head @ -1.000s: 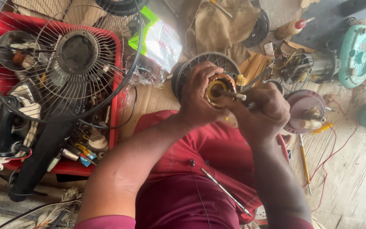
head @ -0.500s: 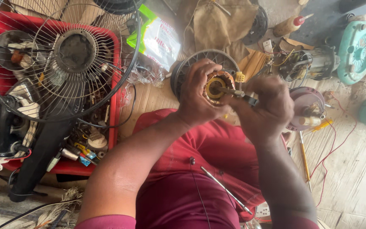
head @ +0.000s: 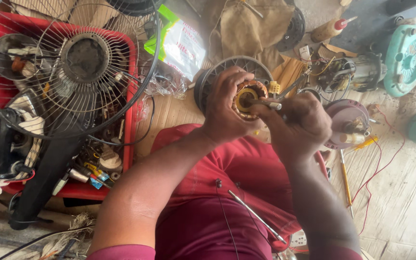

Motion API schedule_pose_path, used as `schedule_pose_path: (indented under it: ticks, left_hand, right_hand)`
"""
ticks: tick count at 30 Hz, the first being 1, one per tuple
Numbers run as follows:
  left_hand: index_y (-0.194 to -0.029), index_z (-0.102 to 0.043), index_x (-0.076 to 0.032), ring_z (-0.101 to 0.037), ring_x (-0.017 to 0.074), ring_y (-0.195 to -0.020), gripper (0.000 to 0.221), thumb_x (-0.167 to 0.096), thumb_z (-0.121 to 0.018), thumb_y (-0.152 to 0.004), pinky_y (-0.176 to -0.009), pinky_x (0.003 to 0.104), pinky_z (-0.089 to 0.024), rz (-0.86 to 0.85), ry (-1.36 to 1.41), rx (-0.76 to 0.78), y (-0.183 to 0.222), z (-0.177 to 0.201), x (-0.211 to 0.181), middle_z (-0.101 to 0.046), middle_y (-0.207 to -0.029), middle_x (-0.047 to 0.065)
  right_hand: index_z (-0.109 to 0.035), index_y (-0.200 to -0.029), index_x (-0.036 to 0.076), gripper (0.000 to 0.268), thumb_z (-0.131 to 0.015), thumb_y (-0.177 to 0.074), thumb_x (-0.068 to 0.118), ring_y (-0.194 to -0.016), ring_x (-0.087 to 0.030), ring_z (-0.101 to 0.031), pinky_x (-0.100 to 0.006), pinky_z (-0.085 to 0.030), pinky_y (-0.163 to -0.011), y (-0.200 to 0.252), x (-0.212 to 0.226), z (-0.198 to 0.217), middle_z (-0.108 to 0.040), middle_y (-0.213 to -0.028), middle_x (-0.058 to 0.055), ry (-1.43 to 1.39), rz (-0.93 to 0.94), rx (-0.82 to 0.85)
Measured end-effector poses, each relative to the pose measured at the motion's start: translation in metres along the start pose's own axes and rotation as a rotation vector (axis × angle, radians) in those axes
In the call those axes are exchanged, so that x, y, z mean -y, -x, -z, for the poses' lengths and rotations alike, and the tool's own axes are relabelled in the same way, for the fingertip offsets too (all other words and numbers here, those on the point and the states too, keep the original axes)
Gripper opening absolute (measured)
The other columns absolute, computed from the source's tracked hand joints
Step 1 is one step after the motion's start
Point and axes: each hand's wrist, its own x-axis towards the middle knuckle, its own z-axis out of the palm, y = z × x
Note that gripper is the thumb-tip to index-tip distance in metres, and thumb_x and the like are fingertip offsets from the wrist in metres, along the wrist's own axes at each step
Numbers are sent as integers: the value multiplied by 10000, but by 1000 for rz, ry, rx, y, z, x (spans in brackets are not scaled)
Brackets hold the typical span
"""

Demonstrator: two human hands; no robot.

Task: The person sits on the floor and works on a disassembled electric motor. They use a screwdriver to adjust components inside the stator, then insert a metal shaft and a plastic part into the assembly. The person also uses a file to smooth the end of the metal shaft.

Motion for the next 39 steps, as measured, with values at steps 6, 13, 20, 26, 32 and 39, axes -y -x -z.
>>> schedule_pose_path:
  ticks: [6, 13, 20, 26, 32, 39]
  left_hand:
    - [-1360, -496, -114, -602, 308, -1260, 825, -226, -966, -691, -1081, 408, -556, 23, 17, 13, 1, 2, -3, -518, -1341, 146]
    - [-1353, -504, -111, -598, 320, -1271, 808, -192, -930, -672, -1100, 423, -555, 27, 21, 11, 0, 3, -2, -524, -1338, 148]
    - [-1349, -503, -114, -585, 333, -1277, 828, -190, -923, -640, -1107, 437, -536, 14, -11, -9, 2, 0, 0, -524, -1339, 146]
    - [-1345, -510, -114, -588, 339, -1268, 845, -180, -907, -602, -1101, 430, -535, 34, 22, 11, 1, 3, -2, -520, -1346, 158]
    - [-1355, -506, -111, -584, 329, -1276, 854, -227, -988, -660, -1109, 422, -527, 28, -8, -16, 1, -1, -1, -514, -1353, 154]
    - [-1358, -503, -114, -593, 324, -1270, 845, -186, -977, -662, -1105, 416, -538, 37, 3, 1, 2, 1, -1, -519, -1349, 143]
  right_hand:
    - [-631, -1230, -17, 322, -734, -925, 3, -1085, -125, -698, -250, -580, -978, 1, 6, 16, -707, -1153, -110, -52, -75, 268]
    - [-714, -1117, 34, 274, -877, -916, -57, -877, -102, -741, -206, -608, -749, 13, -17, 12, -767, -1043, -102, 157, 66, 87]
    - [-646, -1156, 10, 327, -758, -852, -36, -1017, -118, -719, -239, -602, -909, 11, -13, 15, -719, -1092, -44, 5, -98, 176]
    - [-705, -1052, -7, 264, -874, -856, -60, -864, -189, -735, -272, -608, -774, 9, -19, 11, -752, -959, -96, 245, 27, 82]
    - [-645, -1159, 89, 400, -831, -819, -10, -1057, -96, -707, -261, -623, -966, 7, -10, 6, -709, -1099, 7, -287, -100, 56]
    - [-734, -1154, 14, 210, -809, -965, -36, -1018, -144, -766, -272, -624, -912, 8, -4, 15, -787, -1111, -86, 268, 41, 198]
